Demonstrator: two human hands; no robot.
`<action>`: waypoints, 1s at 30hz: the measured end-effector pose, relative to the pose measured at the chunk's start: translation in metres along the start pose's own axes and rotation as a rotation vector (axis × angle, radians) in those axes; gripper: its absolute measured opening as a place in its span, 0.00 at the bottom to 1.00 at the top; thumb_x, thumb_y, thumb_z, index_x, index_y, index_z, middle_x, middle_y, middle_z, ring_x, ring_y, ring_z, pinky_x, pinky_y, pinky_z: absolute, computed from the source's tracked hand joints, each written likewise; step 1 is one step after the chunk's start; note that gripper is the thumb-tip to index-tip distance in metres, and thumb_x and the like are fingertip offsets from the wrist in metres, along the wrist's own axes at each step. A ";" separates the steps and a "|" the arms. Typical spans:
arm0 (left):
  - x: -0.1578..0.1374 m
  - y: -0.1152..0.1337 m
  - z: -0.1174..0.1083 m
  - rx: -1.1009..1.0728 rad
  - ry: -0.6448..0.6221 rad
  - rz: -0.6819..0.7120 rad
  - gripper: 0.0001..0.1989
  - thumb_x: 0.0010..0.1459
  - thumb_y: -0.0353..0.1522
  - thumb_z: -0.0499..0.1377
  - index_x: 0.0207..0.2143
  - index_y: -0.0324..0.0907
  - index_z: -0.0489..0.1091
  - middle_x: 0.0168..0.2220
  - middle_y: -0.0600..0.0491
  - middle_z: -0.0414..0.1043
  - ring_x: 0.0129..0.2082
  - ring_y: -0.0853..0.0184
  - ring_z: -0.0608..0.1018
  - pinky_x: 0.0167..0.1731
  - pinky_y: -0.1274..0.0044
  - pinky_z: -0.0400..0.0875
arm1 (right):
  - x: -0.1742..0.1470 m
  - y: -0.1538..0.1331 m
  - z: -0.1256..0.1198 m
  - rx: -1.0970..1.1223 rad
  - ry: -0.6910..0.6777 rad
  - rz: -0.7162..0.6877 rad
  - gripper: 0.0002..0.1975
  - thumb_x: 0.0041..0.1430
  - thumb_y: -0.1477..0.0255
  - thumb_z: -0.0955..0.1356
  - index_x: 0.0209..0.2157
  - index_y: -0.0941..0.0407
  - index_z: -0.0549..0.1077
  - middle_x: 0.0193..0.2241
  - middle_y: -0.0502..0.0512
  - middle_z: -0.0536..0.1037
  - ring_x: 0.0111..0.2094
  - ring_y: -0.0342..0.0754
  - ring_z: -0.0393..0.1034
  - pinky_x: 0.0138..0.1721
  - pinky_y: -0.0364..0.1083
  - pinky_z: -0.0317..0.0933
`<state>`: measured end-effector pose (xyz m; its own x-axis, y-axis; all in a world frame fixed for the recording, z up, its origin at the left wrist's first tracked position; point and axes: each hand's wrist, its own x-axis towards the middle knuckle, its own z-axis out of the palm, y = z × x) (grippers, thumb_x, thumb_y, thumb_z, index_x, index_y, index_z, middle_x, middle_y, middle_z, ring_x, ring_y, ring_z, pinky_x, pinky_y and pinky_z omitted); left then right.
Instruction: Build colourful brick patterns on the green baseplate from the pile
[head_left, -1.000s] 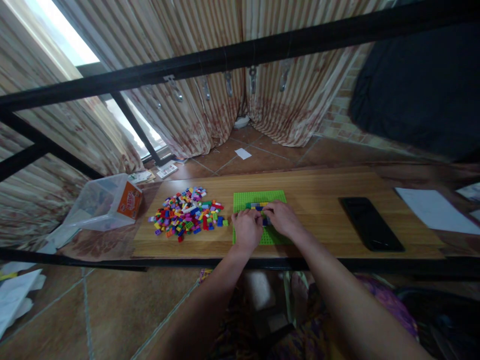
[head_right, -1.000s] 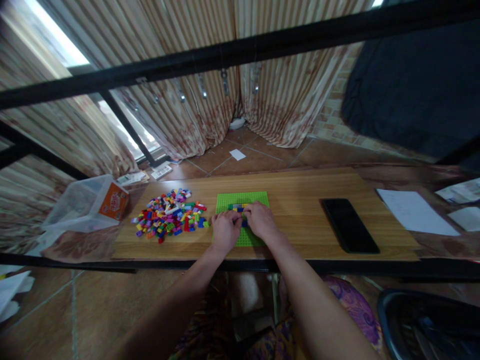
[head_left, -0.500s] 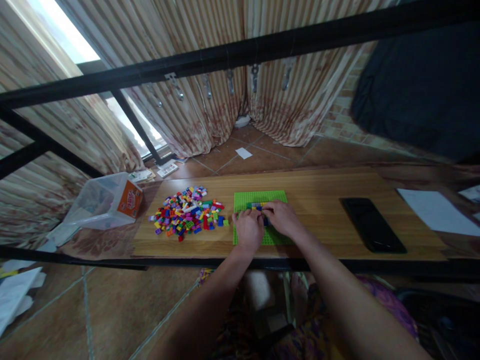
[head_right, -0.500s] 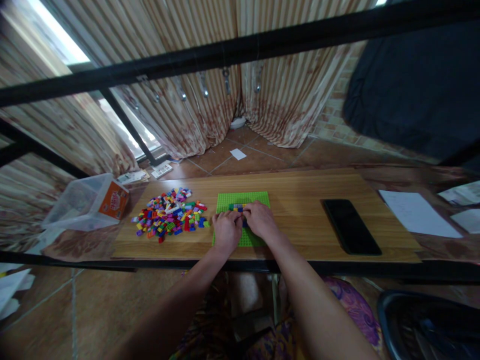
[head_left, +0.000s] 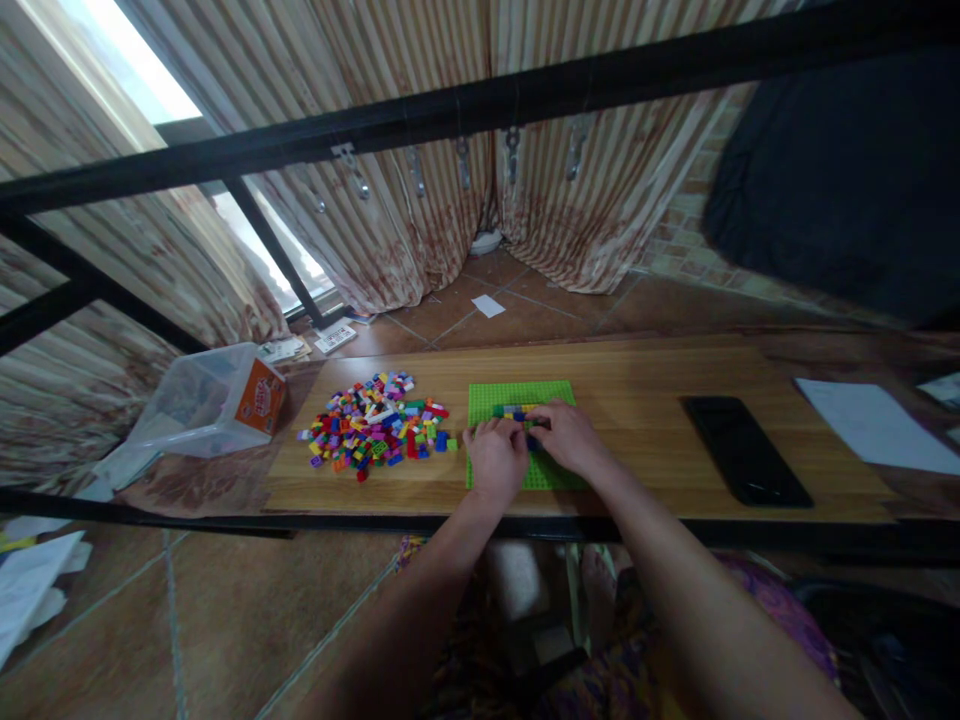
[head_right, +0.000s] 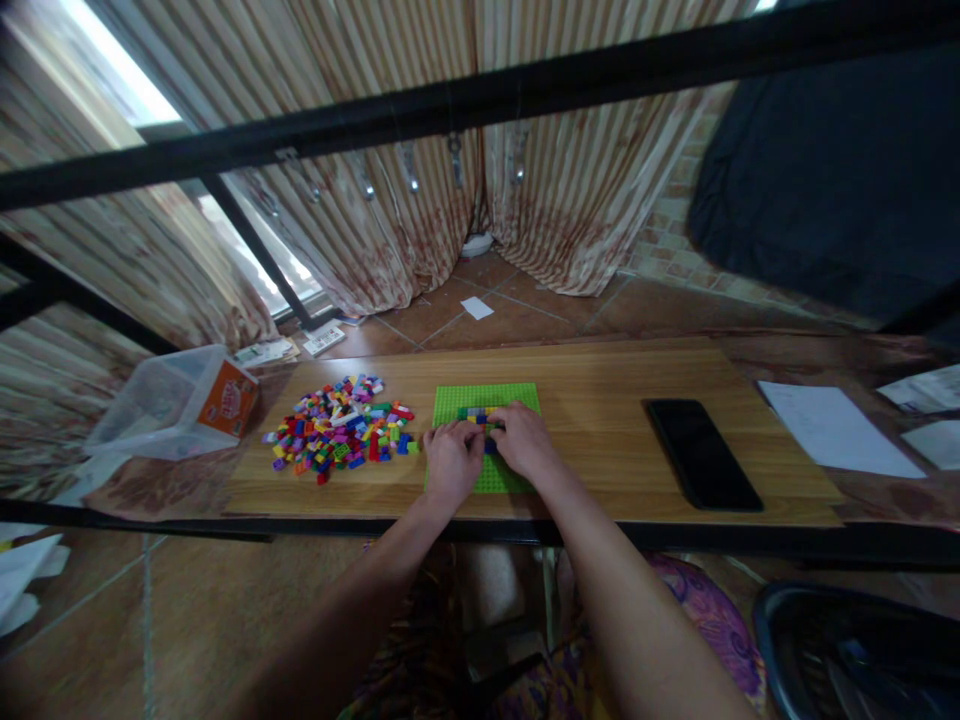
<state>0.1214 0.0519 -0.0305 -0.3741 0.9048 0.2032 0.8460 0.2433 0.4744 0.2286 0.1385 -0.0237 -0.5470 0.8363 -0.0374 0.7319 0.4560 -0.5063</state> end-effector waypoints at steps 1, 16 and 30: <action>-0.001 -0.003 -0.002 -0.034 0.015 -0.004 0.08 0.60 0.31 0.53 0.34 0.45 0.73 0.36 0.52 0.76 0.40 0.63 0.74 0.44 0.69 0.60 | 0.000 0.000 -0.001 0.005 0.007 0.011 0.12 0.56 0.73 0.66 0.42 0.55 0.77 0.39 0.56 0.77 0.40 0.49 0.70 0.44 0.46 0.61; -0.025 -0.020 -0.006 -0.052 0.001 0.235 0.15 0.60 0.31 0.53 0.50 0.44 0.67 0.48 0.48 0.68 0.48 0.62 0.68 0.50 0.69 0.64 | 0.004 -0.001 0.003 0.003 0.105 0.180 0.08 0.54 0.73 0.67 0.36 0.57 0.76 0.35 0.56 0.80 0.38 0.49 0.73 0.40 0.46 0.62; -0.019 -0.013 -0.001 0.189 -0.111 0.285 0.16 0.63 0.35 0.50 0.52 0.46 0.65 0.49 0.48 0.65 0.47 0.58 0.66 0.47 0.66 0.62 | 0.010 0.002 0.002 0.126 0.102 0.230 0.03 0.50 0.74 0.70 0.29 0.57 0.77 0.30 0.55 0.80 0.33 0.47 0.73 0.36 0.44 0.63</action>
<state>0.1175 0.0311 -0.0399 -0.0787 0.9755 0.2052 0.9697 0.0271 0.2430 0.2234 0.1472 -0.0270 -0.3240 0.9427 -0.0801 0.7724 0.2147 -0.5978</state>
